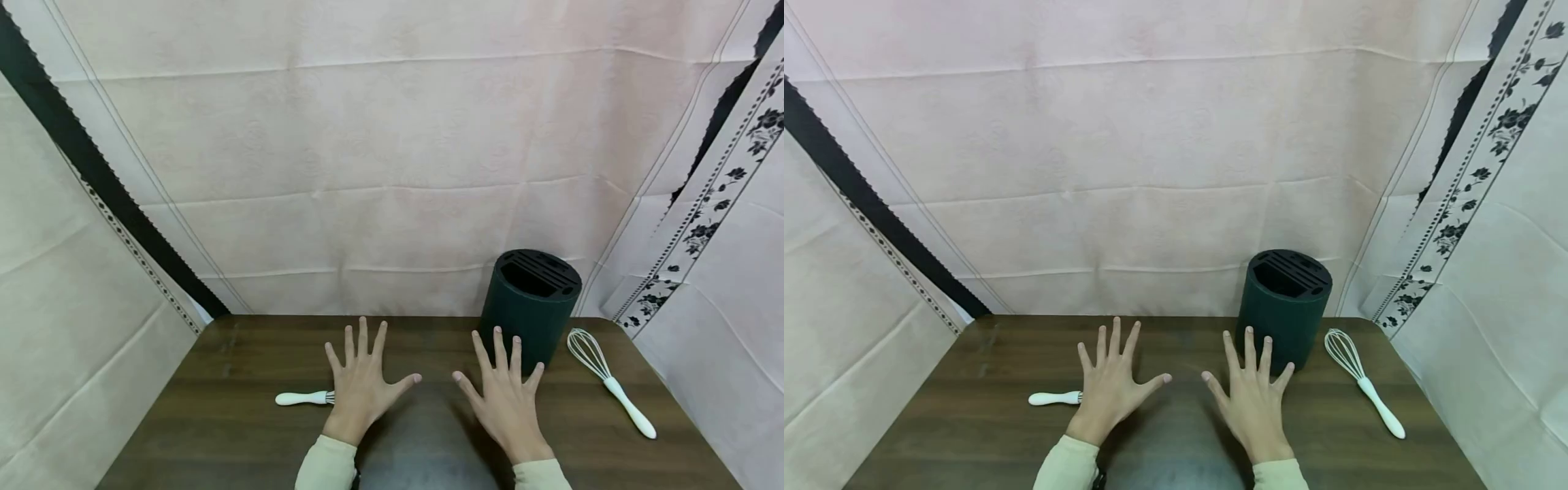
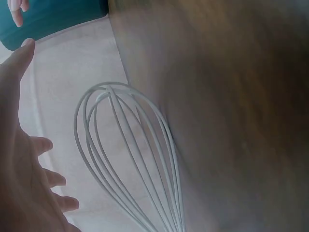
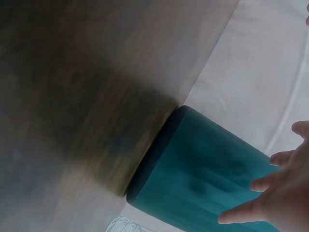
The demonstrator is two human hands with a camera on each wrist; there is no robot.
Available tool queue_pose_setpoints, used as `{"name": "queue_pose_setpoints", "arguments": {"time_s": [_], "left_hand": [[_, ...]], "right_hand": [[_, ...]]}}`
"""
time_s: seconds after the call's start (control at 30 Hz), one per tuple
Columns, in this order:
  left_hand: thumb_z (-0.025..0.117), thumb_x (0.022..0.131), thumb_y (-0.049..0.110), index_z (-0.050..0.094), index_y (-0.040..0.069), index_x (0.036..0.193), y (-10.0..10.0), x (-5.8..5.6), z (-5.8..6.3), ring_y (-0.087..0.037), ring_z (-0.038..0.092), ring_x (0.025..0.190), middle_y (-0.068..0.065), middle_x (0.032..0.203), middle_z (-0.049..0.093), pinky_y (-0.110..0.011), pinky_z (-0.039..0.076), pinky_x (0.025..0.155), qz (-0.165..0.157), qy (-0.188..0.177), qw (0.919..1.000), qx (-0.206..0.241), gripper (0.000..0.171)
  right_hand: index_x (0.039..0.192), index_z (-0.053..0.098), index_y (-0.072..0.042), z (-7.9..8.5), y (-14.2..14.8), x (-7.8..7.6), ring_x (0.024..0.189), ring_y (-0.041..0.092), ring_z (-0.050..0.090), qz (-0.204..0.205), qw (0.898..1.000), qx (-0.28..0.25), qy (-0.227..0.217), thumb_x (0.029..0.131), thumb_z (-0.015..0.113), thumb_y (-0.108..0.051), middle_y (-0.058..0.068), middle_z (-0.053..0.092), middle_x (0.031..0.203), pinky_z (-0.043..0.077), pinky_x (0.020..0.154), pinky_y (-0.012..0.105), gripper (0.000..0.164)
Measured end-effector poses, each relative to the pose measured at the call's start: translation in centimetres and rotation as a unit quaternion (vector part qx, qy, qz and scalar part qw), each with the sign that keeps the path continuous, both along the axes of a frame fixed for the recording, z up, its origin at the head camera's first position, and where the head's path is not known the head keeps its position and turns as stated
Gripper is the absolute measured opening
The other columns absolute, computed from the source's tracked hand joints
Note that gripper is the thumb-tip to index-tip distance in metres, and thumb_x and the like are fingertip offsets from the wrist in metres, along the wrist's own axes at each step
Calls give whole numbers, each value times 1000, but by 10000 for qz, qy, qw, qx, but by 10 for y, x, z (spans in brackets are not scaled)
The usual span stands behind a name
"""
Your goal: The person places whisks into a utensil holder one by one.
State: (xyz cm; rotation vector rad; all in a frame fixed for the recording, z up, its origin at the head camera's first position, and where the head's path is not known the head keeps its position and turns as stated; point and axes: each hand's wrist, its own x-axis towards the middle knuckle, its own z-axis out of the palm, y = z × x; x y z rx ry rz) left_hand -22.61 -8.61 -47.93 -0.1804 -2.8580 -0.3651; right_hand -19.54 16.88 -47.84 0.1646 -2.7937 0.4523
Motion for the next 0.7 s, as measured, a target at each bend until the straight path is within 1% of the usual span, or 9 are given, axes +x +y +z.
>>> {"name": "queue_pose_setpoints", "arguments": {"time_s": [0.17, 0.23, 0.37, 0.5, 0.6, 0.7], "left_hand": [[43, 77, 101, 11, 27, 171, 5, 3, 0, -43, 1, 162, -12, 177, -2, -78, 0, 120, 51, -70, 9999, 100, 124], [40, 76, 103, 8, 27, 172, 8, 3, -1, -42, 0, 162, -11, 177, -4, -78, -1, 120, 54, -116, 9998, 145, 126], [42, 74, 103, 6, 24, 172, 12, 3, -1, -42, 1, 162, -12, 177, -3, -77, 0, 121, 10, -128, 9993, 351, 130], [47, 73, 102, 8, 22, 172, 16, 2, -1, -42, 4, 162, -12, 177, 1, -77, 3, 121, -57, -91, 9983, 566, 134], [53, 73, 99, 10, 20, 172, 20, 0, -1, -41, 7, 162, -12, 178, 5, -75, 6, 122, -207, -118, 9955, 919, 133], [60, 75, 95, 13, 20, 171, 25, -2, -1, -41, 9, 162, -11, 177, 7, -73, 10, 124, -468, -190, 9885, 1427, 131]], "right_hand": [[171, 13, -29, 5, 6, 5, 159, 53, -3, -80, 9997, -214, -37, 103, 48, -71, 19, 3, 177, 1, 109, 90, 87], [171, 13, -29, 7, 8, 7, 159, 53, -2, -120, 9994, -330, 24, 103, 49, -70, 19, 3, 176, 0, 109, 90, 88], [169, 24, -22, 7, 12, 7, 157, 54, 8, -246, 9971, -515, 510, 101, 60, -63, 24, 14, 173, 10, 110, 89, 87], [164, 35, -15, 6, 18, 5, 153, 54, 19, -352, 9909, -743, 1070, 98, 70, -54, 28, 24, 168, 20, 109, 86, 85], [164, 35, -12, 5, 25, 3, 152, 55, 21, -427, 9854, -1058, 1267, 97, 74, -50, 29, 24, 167, 22, 110, 85, 86], [166, 30, -11, 5, 34, 2, 151, 57, 23, -554, 9790, -1467, 1302, 96, 78, -46, 30, 21, 168, 21, 112, 83, 92]]}}
